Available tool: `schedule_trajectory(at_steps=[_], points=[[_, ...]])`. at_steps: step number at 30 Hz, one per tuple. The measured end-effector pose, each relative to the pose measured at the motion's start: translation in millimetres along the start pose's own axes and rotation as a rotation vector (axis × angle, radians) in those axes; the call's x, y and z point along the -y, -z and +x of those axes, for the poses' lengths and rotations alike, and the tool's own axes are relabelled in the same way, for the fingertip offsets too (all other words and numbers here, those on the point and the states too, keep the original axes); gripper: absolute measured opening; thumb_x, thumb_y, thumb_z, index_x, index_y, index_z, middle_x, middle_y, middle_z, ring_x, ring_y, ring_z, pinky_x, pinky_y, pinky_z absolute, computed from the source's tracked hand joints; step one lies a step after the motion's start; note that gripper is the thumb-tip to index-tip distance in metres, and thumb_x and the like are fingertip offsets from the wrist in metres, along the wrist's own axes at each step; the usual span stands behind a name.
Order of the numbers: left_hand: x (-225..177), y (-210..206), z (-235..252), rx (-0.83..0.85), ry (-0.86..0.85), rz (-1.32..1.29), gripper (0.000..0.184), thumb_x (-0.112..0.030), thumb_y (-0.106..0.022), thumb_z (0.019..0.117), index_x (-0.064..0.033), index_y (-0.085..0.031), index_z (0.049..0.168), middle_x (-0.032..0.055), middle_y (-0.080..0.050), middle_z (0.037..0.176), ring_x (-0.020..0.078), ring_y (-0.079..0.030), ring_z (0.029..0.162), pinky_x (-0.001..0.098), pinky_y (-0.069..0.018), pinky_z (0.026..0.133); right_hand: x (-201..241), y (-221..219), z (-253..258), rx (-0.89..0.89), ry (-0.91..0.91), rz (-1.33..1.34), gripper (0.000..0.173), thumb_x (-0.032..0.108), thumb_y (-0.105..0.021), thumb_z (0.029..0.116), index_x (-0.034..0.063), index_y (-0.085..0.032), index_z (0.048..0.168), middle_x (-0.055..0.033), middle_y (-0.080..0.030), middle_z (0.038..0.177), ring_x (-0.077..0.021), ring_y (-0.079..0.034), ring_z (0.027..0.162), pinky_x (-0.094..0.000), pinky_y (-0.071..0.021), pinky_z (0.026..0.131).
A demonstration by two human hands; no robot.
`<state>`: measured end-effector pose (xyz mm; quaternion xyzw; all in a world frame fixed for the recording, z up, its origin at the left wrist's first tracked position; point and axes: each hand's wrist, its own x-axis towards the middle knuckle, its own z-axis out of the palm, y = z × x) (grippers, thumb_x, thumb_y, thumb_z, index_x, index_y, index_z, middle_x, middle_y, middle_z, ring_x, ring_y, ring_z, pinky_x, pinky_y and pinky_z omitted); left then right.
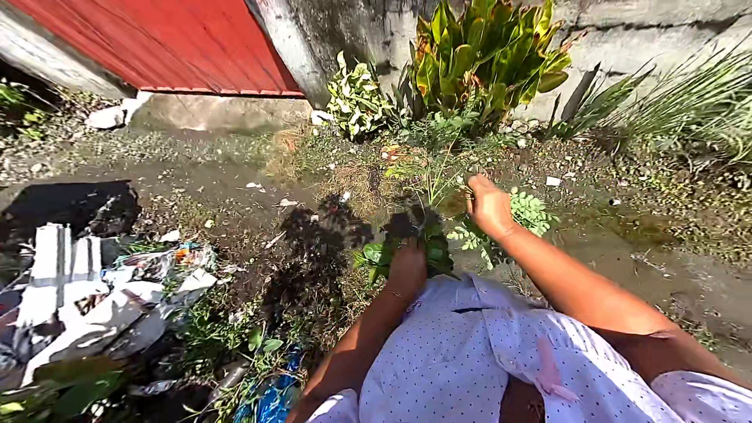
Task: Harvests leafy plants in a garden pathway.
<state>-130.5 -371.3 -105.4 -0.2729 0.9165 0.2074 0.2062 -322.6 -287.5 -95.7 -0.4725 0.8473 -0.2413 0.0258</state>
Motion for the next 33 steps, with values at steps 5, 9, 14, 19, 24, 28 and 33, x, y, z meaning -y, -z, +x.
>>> schedule_trajectory(at_steps=[5, 9, 14, 19, 24, 28, 33], points=[[-4, 6, 3, 0.007, -0.056, 0.021, 0.043, 0.002, -0.056, 0.0947, 0.0093, -0.055, 0.137, 0.0284, -0.048, 0.147, 0.0443, -0.051, 0.134, 0.0534, -0.0471, 0.107, -19, -3, 21, -0.07, 0.286, -0.082, 0.031, -0.013, -0.069, 0.0788, -0.005, -0.069, 0.108, -0.0271, -0.064, 0.125, -0.0487, -0.066, 0.107, -0.0603, -0.0572, 0.068], [-3, 8, 7, -0.006, -0.088, 0.025, 0.041, 0.004, -0.053, 0.0951, 0.0102, -0.055, 0.135, 0.0291, -0.05, 0.144, 0.0444, -0.052, 0.133, 0.0523, -0.0476, 0.106, -26, -22, 24, -0.079, 0.441, -0.127, 0.029, -0.012, -0.066, 0.0797, -0.001, -0.074, 0.106, -0.0223, -0.071, 0.111, -0.0467, -0.068, 0.1, -0.0576, -0.0566, 0.062], [-1, 7, 11, 0.006, -0.074, 0.022, 0.042, 0.0, -0.059, 0.0933, 0.0103, -0.057, 0.134, 0.0287, -0.05, 0.144, 0.0435, -0.053, 0.132, 0.0518, -0.0485, 0.105, -21, -32, 19, 0.033, 0.444, -0.174, 0.027, -0.006, -0.068, 0.0829, -0.0016, -0.073, 0.109, -0.0217, -0.072, 0.105, -0.0458, -0.068, 0.1, -0.0569, -0.0574, 0.064], [-2, 10, 14, 0.033, -0.07, 0.065, 0.044, -0.001, -0.06, 0.0929, 0.0102, -0.055, 0.135, 0.029, -0.05, 0.144, 0.0433, -0.052, 0.133, 0.051, -0.0479, 0.106, -12, -37, 20, 0.25, 0.262, -0.195, 0.024, -0.001, -0.064, 0.0899, -0.0046, -0.07, 0.112, -0.025, -0.071, 0.107, -0.0464, -0.066, 0.109, -0.0589, -0.0554, 0.078], [-1, 8, 20, 0.066, -0.05, 0.107, 0.045, -0.004, -0.064, 0.0931, 0.0105, -0.055, 0.135, 0.0293, -0.05, 0.144, 0.0436, -0.05, 0.134, 0.0509, -0.0471, 0.107, 5, -44, 21, 0.39, 0.045, -0.14, 0.026, 0.009, -0.057, 0.0991, -0.0032, -0.068, 0.119, -0.0245, -0.07, 0.115, -0.0455, -0.063, 0.116, -0.0602, -0.0518, 0.089], [-7, 12, 22, 0.1, -0.02, 0.095, 0.043, 0.004, -0.055, 0.0947, 0.0121, -0.053, 0.136, 0.0299, -0.048, 0.147, 0.0446, -0.049, 0.136, 0.0528, -0.0472, 0.107, 9, -44, 19, 0.352, -0.101, -0.06, 0.028, 0.013, -0.059, 0.1, -0.0012, -0.067, 0.122, -0.0257, -0.07, 0.114, -0.046, -0.065, 0.114, -0.0618, -0.0515, 0.09], [0, 18, 22, 0.097, 0.003, 0.069, 0.04, 0.006, -0.048, 0.0974, 0.0138, -0.052, 0.137, 0.0308, -0.047, 0.146, 0.0456, -0.049, 0.135, 0.054, -0.0475, 0.106, -19, -29, 26, 0.134, -0.364, 0.041, 0.027, 0.006, -0.063, 0.0957, -0.0023, -0.065, 0.121, -0.0299, -0.065, 0.113, -0.049, -0.064, 0.107, -0.0657, -0.0515, 0.086]])
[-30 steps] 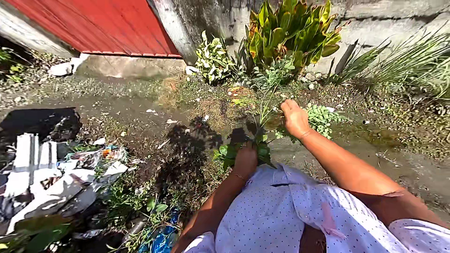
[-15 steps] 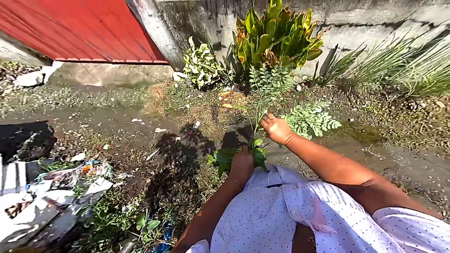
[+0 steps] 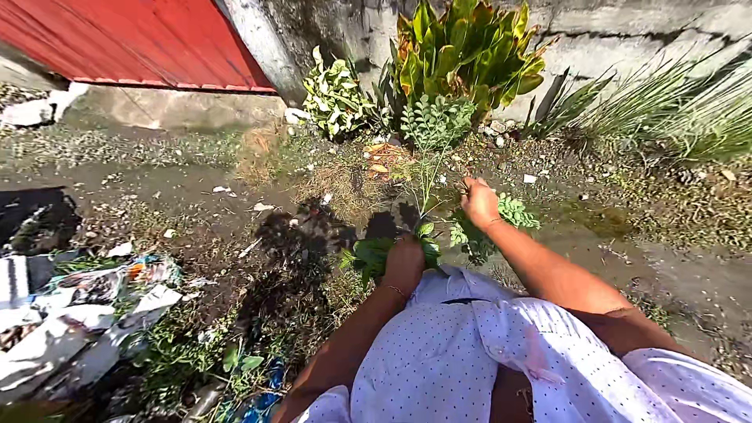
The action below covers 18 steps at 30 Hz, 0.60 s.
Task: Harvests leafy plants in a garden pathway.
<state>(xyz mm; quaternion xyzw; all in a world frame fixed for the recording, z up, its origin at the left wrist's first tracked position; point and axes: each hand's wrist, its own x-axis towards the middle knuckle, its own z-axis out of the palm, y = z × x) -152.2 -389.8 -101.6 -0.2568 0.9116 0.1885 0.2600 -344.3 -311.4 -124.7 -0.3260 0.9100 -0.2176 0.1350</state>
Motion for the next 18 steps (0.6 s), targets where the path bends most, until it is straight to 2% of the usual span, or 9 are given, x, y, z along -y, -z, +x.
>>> schedule_trajectory(at_steps=[2, 3, 6, 7, 9, 11, 14, 16, 18], points=[[1, -2, 2, 0.015, -0.016, -0.003, 0.04, 0.007, -0.049, 0.0969, 0.0145, -0.051, 0.137, 0.0317, -0.046, 0.146, 0.0466, -0.048, 0.136, 0.0551, -0.0469, 0.106, -4, 14, -1, -0.046, -0.002, 0.01, 0.032, 0.002, -0.063, 0.0944, -0.0046, -0.06, 0.126, -0.0318, -0.064, 0.116, -0.0514, -0.064, 0.106, -0.0688, -0.0502, 0.086], [1, -1, 2, 0.024, -0.021, 0.0, 0.041, 0.007, -0.05, 0.0967, 0.0147, -0.051, 0.136, 0.0321, -0.045, 0.147, 0.0471, -0.047, 0.136, 0.0557, -0.0466, 0.106, -1, 19, -6, -0.064, 0.069, -0.018, 0.032, 0.0, -0.063, 0.0934, -0.0059, -0.059, 0.125, -0.0323, -0.066, 0.112, -0.0518, -0.066, 0.104, -0.0687, -0.0505, 0.084], [1, 0, 3, 0.045, -0.033, 0.021, 0.04, 0.008, -0.051, 0.0955, 0.0155, -0.052, 0.135, 0.0328, -0.046, 0.146, 0.0477, -0.048, 0.135, 0.0561, -0.0467, 0.106, 13, 17, -18, -0.093, 0.497, -0.187, 0.019, 0.005, -0.067, 0.0909, -0.0061, -0.064, 0.107, -0.0258, -0.07, 0.092, -0.0455, -0.07, 0.091, -0.0617, -0.0517, 0.079], [1, -1, 4, 0.051, -0.037, 0.029, 0.04, 0.009, -0.05, 0.0954, 0.0157, -0.052, 0.135, 0.0328, -0.045, 0.146, 0.0475, -0.048, 0.135, 0.0558, -0.0466, 0.106, 19, 14, -17, -0.103, 0.644, -0.235, 0.014, 0.008, -0.068, 0.0914, -0.0034, -0.066, 0.101, -0.0225, -0.071, 0.089, -0.0426, -0.071, 0.09, -0.0614, -0.0499, 0.081], [0, -2, 6, 0.052, -0.052, 0.05, 0.039, 0.009, -0.049, 0.0958, 0.0159, -0.052, 0.134, 0.0333, -0.045, 0.146, 0.0478, -0.048, 0.135, 0.0559, -0.0465, 0.106, 32, 8, -9, -0.033, 0.794, -0.313, 0.012, 0.001, -0.066, 0.0906, -0.0009, -0.069, 0.102, -0.0217, -0.072, 0.093, -0.0419, -0.071, 0.092, -0.0641, -0.0468, 0.084], [-3, -2, 7, 0.059, -0.061, 0.078, 0.038, 0.008, -0.047, 0.0972, 0.0163, -0.051, 0.134, 0.0341, -0.044, 0.147, 0.0484, -0.048, 0.135, 0.056, -0.0465, 0.106, 44, 7, 0, 0.136, 0.765, -0.389, 0.018, -0.003, -0.059, 0.0949, -0.0022, -0.068, 0.11, -0.0249, -0.069, 0.108, -0.044, -0.068, 0.101, -0.0621, -0.0505, 0.086], [-5, 0, 8, 0.072, -0.045, 0.093, 0.038, 0.008, -0.043, 0.0991, 0.014, -0.051, 0.136, 0.0323, -0.043, 0.149, 0.0466, -0.048, 0.136, 0.0533, -0.0463, 0.107, 53, 7, 11, 0.401, 0.562, -0.463, 0.021, -0.002, -0.051, 0.1005, -0.0058, -0.067, 0.113, -0.026, -0.053, 0.138, -0.0444, -0.066, 0.105, -0.0577, -0.0558, 0.085], [-1, 0, 8, 0.075, -0.03, 0.083, 0.039, 0.007, -0.043, 0.0992, 0.0127, -0.051, 0.137, 0.0312, -0.043, 0.15, 0.0456, -0.046, 0.138, 0.0533, -0.0447, 0.109, 54, 5, 11, 0.49, 0.51, -0.489, 0.023, -0.001, -0.048, 0.1013, -0.0078, -0.068, 0.111, -0.0277, -0.055, 0.138, -0.0454, -0.066, 0.107, -0.0591, -0.0543, 0.087], [2, -1, 12, 0.068, -0.021, 0.079, 0.038, 0.006, -0.045, 0.0989, 0.0115, -0.054, 0.136, 0.0299, -0.045, 0.149, 0.0443, -0.047, 0.138, 0.0528, -0.0443, 0.11, 57, 9, 4, 0.566, 0.479, -0.538, 0.025, -0.001, -0.045, 0.1031, -0.0088, -0.066, 0.114, -0.028, -0.06, 0.128, -0.046, -0.063, 0.112, -0.0607, -0.0515, 0.091]])
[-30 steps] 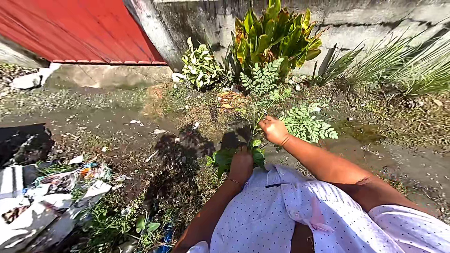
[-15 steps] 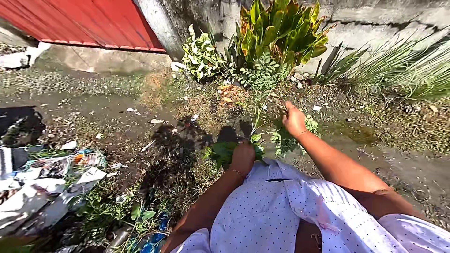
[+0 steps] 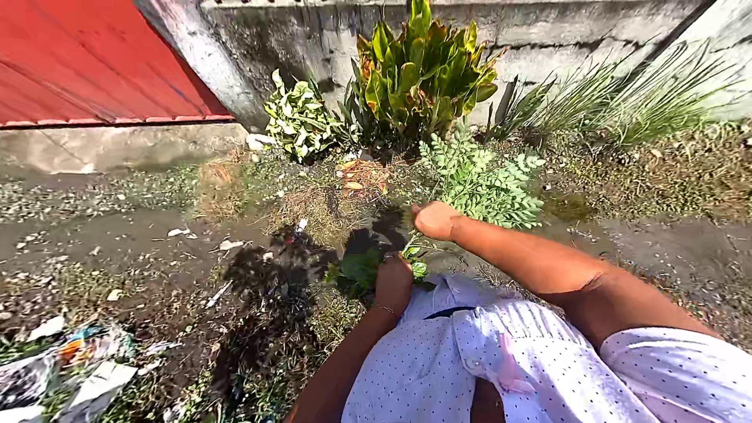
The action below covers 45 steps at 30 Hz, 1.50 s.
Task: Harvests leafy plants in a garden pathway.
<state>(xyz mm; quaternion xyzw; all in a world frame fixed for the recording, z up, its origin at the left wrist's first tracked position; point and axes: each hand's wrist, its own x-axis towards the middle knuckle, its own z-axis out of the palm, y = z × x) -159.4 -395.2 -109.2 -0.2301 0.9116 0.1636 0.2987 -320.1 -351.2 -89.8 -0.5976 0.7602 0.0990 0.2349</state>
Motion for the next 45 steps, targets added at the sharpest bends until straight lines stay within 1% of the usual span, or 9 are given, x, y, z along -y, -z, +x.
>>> schedule_trajectory(at_steps=[5, 10, 18, 26, 32, 37, 39, 41, 45], points=[[1, 0, 6, 0.013, 0.003, 0.008, 0.035, 0.002, -0.045, 0.1005, 0.0093, -0.058, 0.132, 0.0271, -0.047, 0.148, 0.0426, -0.048, 0.137, 0.0523, -0.0444, 0.11, 18, 5, -12, 0.215, -0.083, -0.015, 0.026, -0.003, -0.04, 0.1044, -0.0143, -0.061, 0.116, -0.0314, -0.063, 0.121, -0.0485, -0.061, 0.116, -0.0629, -0.049, 0.093], [-3, 7, 7, 0.06, -0.033, 0.032, 0.038, 0.0, -0.042, 0.1029, 0.0084, -0.055, 0.137, 0.0274, -0.043, 0.153, 0.0441, -0.046, 0.139, 0.0542, -0.0423, 0.112, 18, -1, -17, 0.22, -0.189, 0.092, 0.026, -0.002, -0.041, 0.1044, -0.0125, -0.062, 0.117, -0.0307, -0.064, 0.121, -0.0484, -0.061, 0.116, -0.0634, -0.0484, 0.093], [-9, 12, 22, 0.066, -0.117, 0.126, 0.04, 0.004, -0.046, 0.0995, 0.0104, -0.053, 0.138, 0.0282, -0.044, 0.15, 0.0434, -0.05, 0.135, 0.0527, -0.0479, 0.106, 1, -44, -17, -0.09, -0.466, 0.343, 0.031, 0.002, -0.046, 0.1018, -0.0092, -0.059, 0.127, -0.0285, -0.061, 0.129, -0.0448, -0.062, 0.118, -0.0581, -0.0502, 0.095], [-21, 19, 34, 0.052, -0.211, 0.13, 0.038, 0.003, -0.043, 0.1008, 0.0094, -0.055, 0.136, 0.0277, -0.046, 0.149, 0.0425, -0.051, 0.135, 0.0501, -0.0477, 0.106, -22, -57, -29, -0.278, -0.692, 0.609, 0.038, 0.012, -0.061, 0.0972, -0.0059, -0.059, 0.13, -0.0289, -0.062, 0.129, -0.047, -0.064, 0.115, -0.0634, -0.0496, 0.093], [-8, 16, 43, 0.036, -0.271, 0.117, 0.038, 0.003, -0.045, 0.0992, 0.0078, -0.057, 0.135, 0.0266, -0.048, 0.147, 0.0415, -0.049, 0.137, 0.0496, -0.045, 0.11, -70, -83, -78, -0.689, -0.829, 0.754, 0.028, 0.011, -0.051, 0.1061, -0.0058, -0.053, 0.129, -0.0297, -0.065, 0.113, -0.0469, -0.065, 0.109, -0.063, -0.0495, 0.094], [-6, 15, 44, 0.032, -0.314, 0.139, 0.038, 0.004, -0.043, 0.1001, 0.0084, -0.056, 0.136, 0.0269, -0.047, 0.149, 0.0417, -0.047, 0.139, 0.0502, -0.0452, 0.11, -67, -68, -101, -0.775, -0.565, 0.358, 0.026, 0.014, -0.067, 0.0947, -0.0045, -0.063, 0.112, -0.0243, -0.07, 0.09, -0.0454, -0.071, 0.085, -0.0622, -0.0533, 0.074], [-6, 17, 43, 0.031, -0.33, 0.167, 0.039, 0.004, -0.042, 0.1005, 0.0091, -0.055, 0.137, 0.0276, -0.046, 0.15, 0.0424, -0.044, 0.141, 0.0513, -0.0445, 0.11, -71, -60, -95, -0.674, -0.431, 0.217, 0.025, 0.016, -0.075, 0.0891, 0.0024, -0.07, 0.11, -0.0211, -0.072, 0.098, -0.0425, -0.071, 0.083, -0.0611, -0.0534, 0.073], [-7, 18, 44, 0.042, -0.345, 0.211, 0.04, 0.005, -0.041, 0.1003, 0.0094, -0.053, 0.138, 0.0277, -0.044, 0.152, 0.0428, -0.043, 0.142, 0.0527, -0.0432, 0.111, -79, -56, -86, -0.589, -0.341, 0.134, 0.031, 0.004, -0.07, 0.0842, 0.0078, -0.074, 0.114, -0.021, -0.071, 0.106, -0.042, -0.069, 0.077, -0.0611, -0.0529, 0.069], [-6, 14, 44, 0.042, -0.367, 0.28, 0.039, 0.006, -0.04, 0.101, 0.0091, -0.053, 0.137, 0.0265, -0.044, 0.152, 0.0426, -0.045, 0.14, 0.053, -0.045, 0.109, -80, -44, -70, -0.25, -0.291, 0.09, 0.02, 0.002, -0.053, 0.0985, 0.0014, -0.072, 0.105, -0.0247, -0.063, 0.126, -0.0453, -0.068, 0.088, -0.0636, -0.0528, 0.076]])
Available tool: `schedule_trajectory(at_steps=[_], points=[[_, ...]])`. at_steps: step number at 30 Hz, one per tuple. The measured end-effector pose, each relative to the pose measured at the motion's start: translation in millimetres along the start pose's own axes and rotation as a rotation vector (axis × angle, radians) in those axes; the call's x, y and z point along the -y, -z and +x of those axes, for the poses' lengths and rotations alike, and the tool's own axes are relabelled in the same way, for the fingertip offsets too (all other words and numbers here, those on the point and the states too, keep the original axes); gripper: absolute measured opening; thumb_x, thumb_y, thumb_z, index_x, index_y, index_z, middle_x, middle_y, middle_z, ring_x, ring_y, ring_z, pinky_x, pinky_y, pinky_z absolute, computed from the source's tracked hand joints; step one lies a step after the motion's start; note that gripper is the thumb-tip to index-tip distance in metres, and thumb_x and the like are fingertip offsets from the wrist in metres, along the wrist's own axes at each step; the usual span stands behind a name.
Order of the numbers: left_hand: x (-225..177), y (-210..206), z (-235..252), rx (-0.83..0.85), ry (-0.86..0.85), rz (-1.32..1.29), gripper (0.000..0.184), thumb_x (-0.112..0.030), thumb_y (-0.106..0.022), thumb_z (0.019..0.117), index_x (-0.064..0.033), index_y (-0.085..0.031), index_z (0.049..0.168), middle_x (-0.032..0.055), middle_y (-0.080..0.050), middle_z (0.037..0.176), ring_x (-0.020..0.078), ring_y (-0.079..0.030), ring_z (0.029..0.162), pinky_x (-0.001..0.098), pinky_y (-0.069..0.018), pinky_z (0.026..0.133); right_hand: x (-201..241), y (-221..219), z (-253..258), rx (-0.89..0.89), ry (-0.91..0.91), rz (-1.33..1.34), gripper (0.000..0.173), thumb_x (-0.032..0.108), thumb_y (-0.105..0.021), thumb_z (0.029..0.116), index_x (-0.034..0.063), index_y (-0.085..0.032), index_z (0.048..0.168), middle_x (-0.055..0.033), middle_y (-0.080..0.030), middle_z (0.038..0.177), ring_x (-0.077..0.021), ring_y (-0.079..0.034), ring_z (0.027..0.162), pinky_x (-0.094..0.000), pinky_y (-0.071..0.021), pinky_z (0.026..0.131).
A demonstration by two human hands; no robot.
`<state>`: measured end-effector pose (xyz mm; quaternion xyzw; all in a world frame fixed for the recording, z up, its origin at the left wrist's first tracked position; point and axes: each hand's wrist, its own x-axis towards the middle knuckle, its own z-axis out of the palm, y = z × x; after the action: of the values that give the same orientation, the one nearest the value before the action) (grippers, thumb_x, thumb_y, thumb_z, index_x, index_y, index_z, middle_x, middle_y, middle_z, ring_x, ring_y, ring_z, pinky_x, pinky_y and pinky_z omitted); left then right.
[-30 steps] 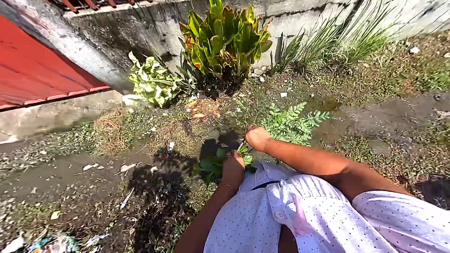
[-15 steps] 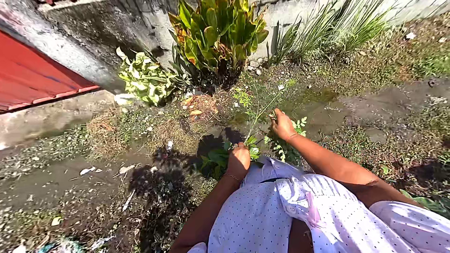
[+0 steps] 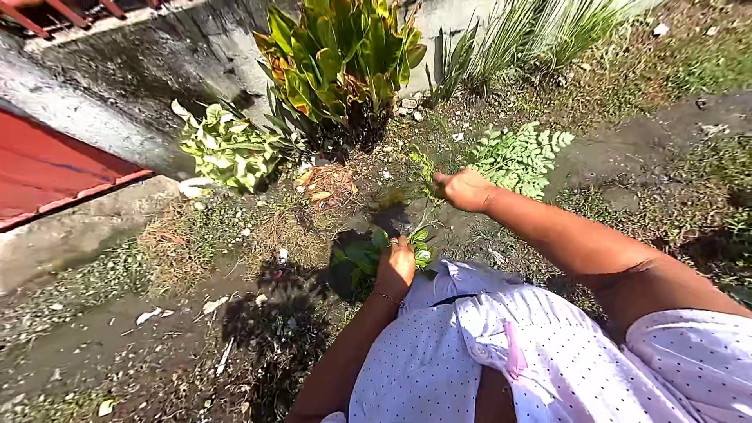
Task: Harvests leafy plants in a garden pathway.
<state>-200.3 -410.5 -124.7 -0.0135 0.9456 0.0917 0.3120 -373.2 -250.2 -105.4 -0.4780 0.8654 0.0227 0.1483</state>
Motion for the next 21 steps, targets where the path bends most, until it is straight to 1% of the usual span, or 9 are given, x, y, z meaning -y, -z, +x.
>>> schedule_trajectory(at_steps=[2, 5, 7, 9, 13, 16, 18, 20, 21], points=[[3, -3, 0, -0.013, -0.004, 0.019, 0.038, 0.006, -0.041, 0.1001, 0.0091, -0.055, 0.136, 0.0265, -0.045, 0.151, 0.0429, -0.046, 0.14, 0.0537, -0.0444, 0.109, 5, 2, 1, 0.114, -0.002, -0.009, 0.018, 0.003, -0.053, 0.0997, 0.0002, -0.071, 0.103, -0.0237, -0.065, 0.12, -0.0452, -0.068, 0.094, -0.0645, -0.0518, 0.08], [6, -4, -4, -0.005, 0.002, 0.038, 0.039, 0.006, -0.041, 0.1001, 0.0085, -0.055, 0.137, 0.0262, -0.045, 0.152, 0.0426, -0.047, 0.139, 0.0534, -0.0435, 0.11, 11, -1, -5, 0.214, 0.007, -0.03, 0.014, 0.005, -0.059, 0.0976, -0.0004, -0.072, 0.099, -0.0216, -0.07, 0.099, -0.0441, -0.068, 0.094, -0.0638, -0.0507, 0.08], [6, -5, -5, -0.017, -0.008, 0.036, 0.038, 0.006, -0.04, 0.1007, 0.0089, -0.056, 0.135, 0.0262, -0.046, 0.151, 0.0431, -0.048, 0.138, 0.0536, -0.0438, 0.11, 18, 0, -8, 0.29, -0.025, -0.014, 0.017, 0.013, -0.061, 0.0985, 0.0, -0.072, 0.099, -0.0206, -0.071, 0.096, -0.0432, -0.068, 0.096, -0.0636, -0.0495, 0.083], [5, -4, -5, -0.025, -0.021, 0.039, 0.037, 0.006, -0.039, 0.1009, 0.0097, -0.056, 0.134, 0.0268, -0.047, 0.149, 0.0433, -0.049, 0.137, 0.0533, -0.0444, 0.109, 25, -3, -6, 0.283, -0.096, 0.025, 0.018, 0.015, -0.061, 0.0985, 0.0007, -0.073, 0.099, -0.0203, -0.071, 0.097, -0.0427, -0.068, 0.098, -0.0636, -0.0495, 0.083], [-2, 2, -3, 0.012, -0.004, 0.034, 0.038, 0.005, -0.039, 0.1019, 0.0091, -0.055, 0.136, 0.0258, -0.047, 0.149, 0.0424, -0.046, 0.139, 0.0525, -0.0437, 0.11, 38, -12, 0, 0.117, -0.247, 0.1, 0.019, 0.011, -0.058, 0.099, -0.0009, -0.072, 0.094, -0.0219, -0.071, 0.096, -0.0437, -0.069, 0.095, -0.0634, -0.0507, 0.08], [-4, 2, -2, 0.017, 0.007, 0.033, 0.038, 0.005, -0.039, 0.1016, 0.0085, -0.056, 0.135, 0.0251, -0.047, 0.149, 0.0417, -0.047, 0.138, 0.052, -0.0443, 0.11, 30, -21, 7, -0.049, -0.321, 0.129, 0.018, 0.008, -0.058, 0.0965, -0.0051, -0.07, 0.093, -0.0258, -0.07, 0.099, -0.0461, -0.068, 0.094, -0.0639, -0.0511, 0.078], [-1, 2, -1, 0.006, 0.017, 0.026, 0.039, 0.005, -0.043, 0.0999, 0.0075, -0.056, 0.136, 0.0249, -0.047, 0.15, 0.0415, -0.047, 0.138, 0.0523, -0.0439, 0.11, 14, -19, 10, -0.122, -0.375, 0.199, 0.021, 0.009, -0.059, 0.0945, -0.0036, -0.069, 0.107, -0.0263, -0.068, 0.11, -0.0469, -0.068, 0.097, -0.0652, -0.0522, 0.078], [3, 4, 0, 0.011, 0.036, 0.022, 0.041, 0.005, -0.047, 0.0974, 0.0064, -0.056, 0.137, 0.0247, -0.046, 0.15, 0.0417, -0.049, 0.136, 0.0526, -0.0454, 0.109, -2, -11, 3, -0.203, -0.358, 0.275, 0.031, 0.004, -0.059, 0.0924, -0.0004, -0.067, 0.122, -0.0261, -0.067, 0.119, -0.048, -0.068, 0.098, -0.067, -0.0521, 0.078], [4, 5, -1, 0.024, 0.044, 0.016, 0.042, 0.005, -0.048, 0.0969, 0.006, -0.055, 0.138, 0.0249, -0.045, 0.151, 0.0425, -0.049, 0.136, 0.0535, -0.0456, 0.109, -9, -8, -1, -0.222, -0.328, 0.298, 0.03, 0.004, -0.059, 0.0929, 0.0006, -0.066, 0.122, -0.0257, -0.068, 0.118, -0.0478, -0.068, 0.099, -0.0672, -0.0517, 0.079]])
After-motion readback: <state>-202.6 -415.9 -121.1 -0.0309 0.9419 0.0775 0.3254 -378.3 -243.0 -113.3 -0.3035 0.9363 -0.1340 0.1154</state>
